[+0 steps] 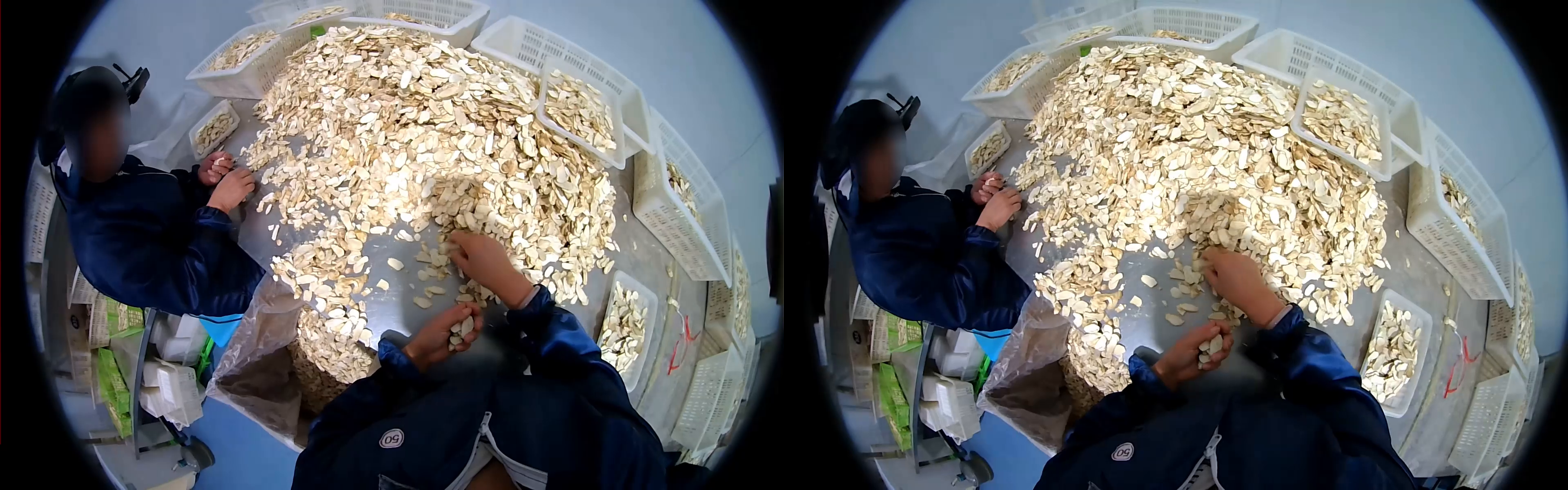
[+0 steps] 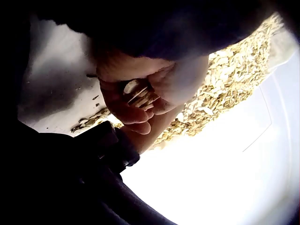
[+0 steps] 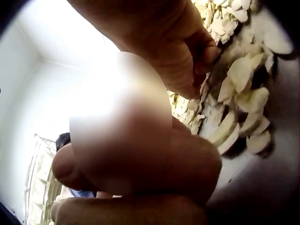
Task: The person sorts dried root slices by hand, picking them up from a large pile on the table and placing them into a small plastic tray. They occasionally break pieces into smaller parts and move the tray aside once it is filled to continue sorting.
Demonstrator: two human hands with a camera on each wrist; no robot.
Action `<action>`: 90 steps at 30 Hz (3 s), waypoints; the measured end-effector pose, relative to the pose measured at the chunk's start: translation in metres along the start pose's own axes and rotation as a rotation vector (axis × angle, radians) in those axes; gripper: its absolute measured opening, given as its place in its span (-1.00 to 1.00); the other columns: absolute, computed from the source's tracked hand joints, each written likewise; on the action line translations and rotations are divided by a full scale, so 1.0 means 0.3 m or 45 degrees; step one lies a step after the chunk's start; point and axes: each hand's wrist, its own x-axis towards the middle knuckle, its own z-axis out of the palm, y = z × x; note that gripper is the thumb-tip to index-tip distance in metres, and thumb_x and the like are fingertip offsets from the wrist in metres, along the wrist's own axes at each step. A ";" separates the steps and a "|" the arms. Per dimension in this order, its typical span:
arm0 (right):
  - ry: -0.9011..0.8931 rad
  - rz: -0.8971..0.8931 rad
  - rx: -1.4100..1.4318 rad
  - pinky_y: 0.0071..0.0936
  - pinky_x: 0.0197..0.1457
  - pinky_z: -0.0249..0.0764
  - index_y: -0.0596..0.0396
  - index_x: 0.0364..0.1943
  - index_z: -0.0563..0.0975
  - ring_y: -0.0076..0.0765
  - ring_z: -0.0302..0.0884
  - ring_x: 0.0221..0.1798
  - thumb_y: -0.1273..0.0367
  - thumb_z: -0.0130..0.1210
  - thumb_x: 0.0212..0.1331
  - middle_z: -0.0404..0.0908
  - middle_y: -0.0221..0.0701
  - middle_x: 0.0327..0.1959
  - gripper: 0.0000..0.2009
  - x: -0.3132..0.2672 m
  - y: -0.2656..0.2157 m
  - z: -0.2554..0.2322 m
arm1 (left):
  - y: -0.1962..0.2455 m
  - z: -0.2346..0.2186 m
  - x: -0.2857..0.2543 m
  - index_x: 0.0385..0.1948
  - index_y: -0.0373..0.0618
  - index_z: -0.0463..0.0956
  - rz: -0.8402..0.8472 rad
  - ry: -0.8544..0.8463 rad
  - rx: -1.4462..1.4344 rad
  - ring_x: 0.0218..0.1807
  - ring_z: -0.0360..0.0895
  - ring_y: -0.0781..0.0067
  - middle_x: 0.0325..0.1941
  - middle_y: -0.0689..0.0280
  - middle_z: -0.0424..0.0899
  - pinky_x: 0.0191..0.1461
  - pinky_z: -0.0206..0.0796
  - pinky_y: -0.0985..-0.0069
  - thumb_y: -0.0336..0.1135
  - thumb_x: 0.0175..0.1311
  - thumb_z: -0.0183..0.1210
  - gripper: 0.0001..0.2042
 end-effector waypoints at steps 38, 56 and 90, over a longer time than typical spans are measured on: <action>-0.521 0.251 1.022 -0.61 -0.19 0.51 0.18 -0.13 0.66 -0.62 0.59 -0.28 0.38 0.16 0.28 0.72 -0.46 -0.32 -0.81 -0.040 -0.017 -0.074 | 0.014 0.023 -0.005 -0.09 -0.08 0.42 0.091 -0.038 -0.128 -0.45 0.40 0.49 -0.30 0.27 0.51 -0.56 0.17 0.62 0.00 0.53 -0.12 -0.67; -0.481 -0.276 0.254 -0.17 -0.23 0.52 0.07 -0.13 0.57 -0.03 0.61 -0.25 0.29 0.17 0.15 0.63 -0.27 -0.33 -0.76 -0.050 -0.155 0.028 | 0.024 0.060 -0.029 -0.15 -0.13 0.49 -0.308 -0.141 0.568 -0.48 0.37 0.71 -0.31 0.36 0.56 -0.58 0.10 0.74 -0.20 0.51 0.00 -0.79; -0.500 0.181 0.601 -0.53 -0.32 0.45 0.12 -0.22 0.64 -0.48 0.54 -0.41 0.34 0.15 0.28 0.64 -0.36 -0.44 -0.84 -0.113 -0.157 -0.213 | 0.001 0.019 -0.001 -0.05 -0.11 0.43 -0.096 -0.044 0.237 -0.40 0.47 0.55 -0.20 0.25 0.57 -0.66 0.13 0.75 -0.18 0.56 -0.17 -0.75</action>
